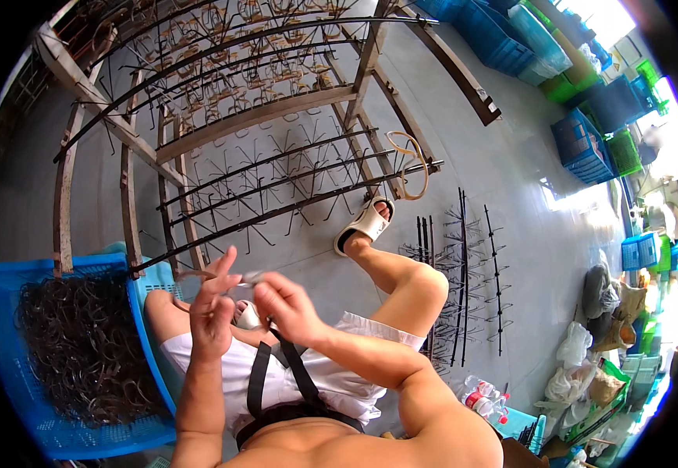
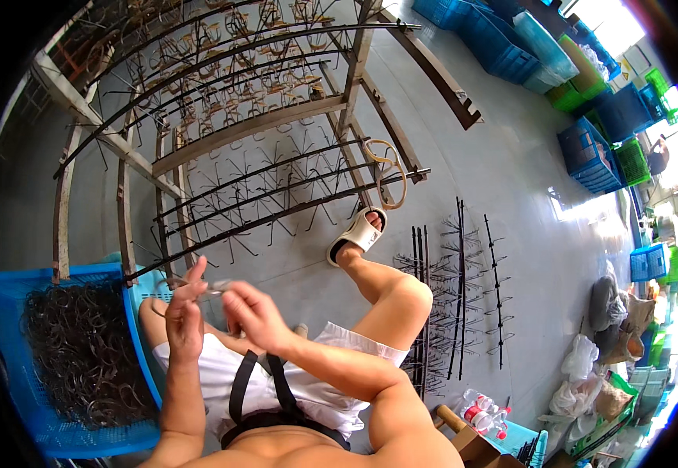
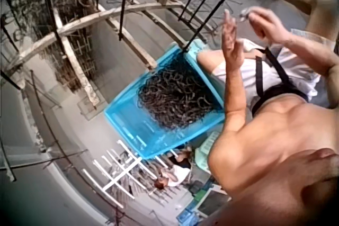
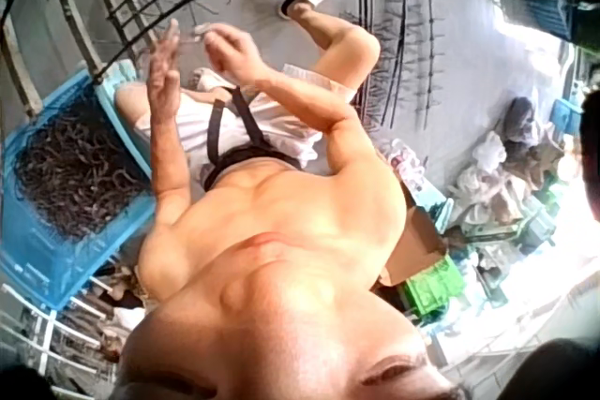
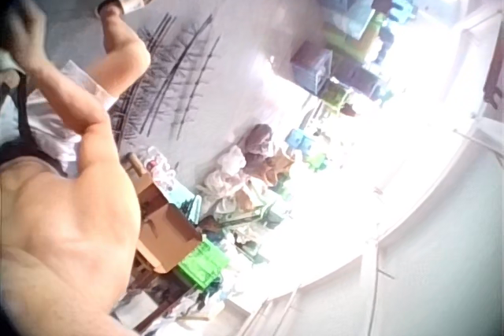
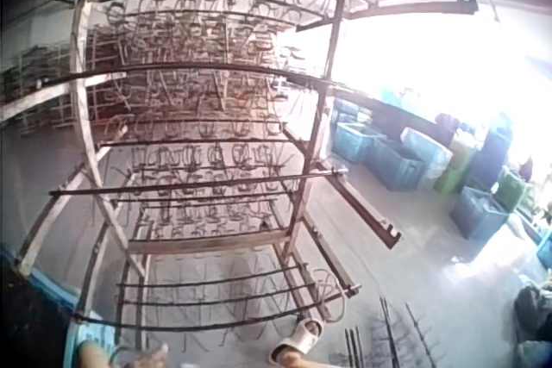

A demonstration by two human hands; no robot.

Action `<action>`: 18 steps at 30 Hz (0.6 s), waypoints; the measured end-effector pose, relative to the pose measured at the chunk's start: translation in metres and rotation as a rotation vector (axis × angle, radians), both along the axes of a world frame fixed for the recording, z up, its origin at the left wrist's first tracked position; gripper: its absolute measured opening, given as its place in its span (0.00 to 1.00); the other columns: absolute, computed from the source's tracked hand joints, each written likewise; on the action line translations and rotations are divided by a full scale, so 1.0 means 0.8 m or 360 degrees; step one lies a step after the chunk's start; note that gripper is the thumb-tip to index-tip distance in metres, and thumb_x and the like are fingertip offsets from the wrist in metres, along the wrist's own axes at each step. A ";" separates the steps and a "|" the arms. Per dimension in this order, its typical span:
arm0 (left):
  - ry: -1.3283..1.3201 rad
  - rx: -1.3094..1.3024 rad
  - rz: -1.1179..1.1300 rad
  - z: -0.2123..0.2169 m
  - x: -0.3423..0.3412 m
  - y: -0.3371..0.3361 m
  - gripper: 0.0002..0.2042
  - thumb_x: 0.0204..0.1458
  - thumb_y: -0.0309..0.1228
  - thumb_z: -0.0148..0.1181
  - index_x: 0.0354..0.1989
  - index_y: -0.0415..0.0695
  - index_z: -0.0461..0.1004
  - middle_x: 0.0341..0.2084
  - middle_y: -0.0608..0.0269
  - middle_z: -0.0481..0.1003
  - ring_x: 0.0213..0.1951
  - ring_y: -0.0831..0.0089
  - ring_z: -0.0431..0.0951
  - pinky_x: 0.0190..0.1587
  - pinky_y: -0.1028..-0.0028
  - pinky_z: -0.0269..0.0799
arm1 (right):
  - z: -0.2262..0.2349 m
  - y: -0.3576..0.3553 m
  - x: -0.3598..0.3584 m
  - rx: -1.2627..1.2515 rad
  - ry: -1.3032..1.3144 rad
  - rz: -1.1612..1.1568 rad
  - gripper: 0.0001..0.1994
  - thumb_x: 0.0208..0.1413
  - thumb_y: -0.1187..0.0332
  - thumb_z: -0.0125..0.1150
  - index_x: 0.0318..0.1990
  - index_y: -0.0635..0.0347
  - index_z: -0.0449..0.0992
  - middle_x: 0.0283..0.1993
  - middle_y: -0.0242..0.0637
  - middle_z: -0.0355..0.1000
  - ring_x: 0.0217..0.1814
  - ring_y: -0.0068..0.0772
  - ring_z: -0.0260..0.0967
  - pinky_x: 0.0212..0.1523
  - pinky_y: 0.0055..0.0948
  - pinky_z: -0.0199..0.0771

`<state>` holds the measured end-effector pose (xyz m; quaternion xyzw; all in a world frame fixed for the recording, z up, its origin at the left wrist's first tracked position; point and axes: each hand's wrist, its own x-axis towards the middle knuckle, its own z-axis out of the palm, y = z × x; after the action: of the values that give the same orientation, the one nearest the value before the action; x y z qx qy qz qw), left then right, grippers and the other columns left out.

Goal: The person sits on a stool and repeatedly picks up metal wire loops from a blue basket, attaching them to hooks on a multi-tiered wooden rack. The person also adjusts the position of the rack and the loops on the hooks.

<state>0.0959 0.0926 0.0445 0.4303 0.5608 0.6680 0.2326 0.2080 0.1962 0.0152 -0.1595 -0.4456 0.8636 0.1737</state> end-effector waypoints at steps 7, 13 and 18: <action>0.0262 -0.0574 0.1460 -0.063 -0.105 -0.171 0.11 0.56 0.31 0.52 0.41 0.36 0.71 0.36 0.59 0.74 0.36 0.73 0.73 0.41 0.77 0.69 | -0.009 0.184 0.010 0.0412 -0.0241 -0.1617 0.08 0.62 0.64 0.47 0.36 0.59 0.68 0.16 0.27 0.59 0.10 0.14 0.52 0.09 0.17 0.52; 0.0820 -0.2181 0.1951 -0.155 -0.173 -0.331 0.19 0.52 0.35 0.53 0.49 0.38 0.65 0.47 0.46 0.67 0.49 0.52 0.67 0.48 0.61 0.64 | -0.042 0.216 0.000 0.0256 -0.0215 -0.1551 0.10 0.63 0.65 0.44 0.42 0.61 0.68 0.22 0.30 0.64 0.12 0.16 0.55 0.10 0.18 0.56; 0.0792 -0.2471 0.1689 -0.133 -0.179 -0.313 0.15 0.52 0.37 0.53 0.44 0.40 0.68 0.41 0.48 0.71 0.45 0.50 0.69 0.45 0.58 0.66 | -0.049 0.216 -0.003 0.0173 -0.0198 -0.1520 0.10 0.63 0.66 0.43 0.44 0.61 0.67 0.23 0.31 0.64 0.13 0.19 0.57 0.11 0.19 0.59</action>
<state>-0.0473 -0.1579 -0.0623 -0.0229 0.9995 0.0201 -0.0048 0.2055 0.3688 -0.0238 -0.3884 -0.3767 0.6516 0.5317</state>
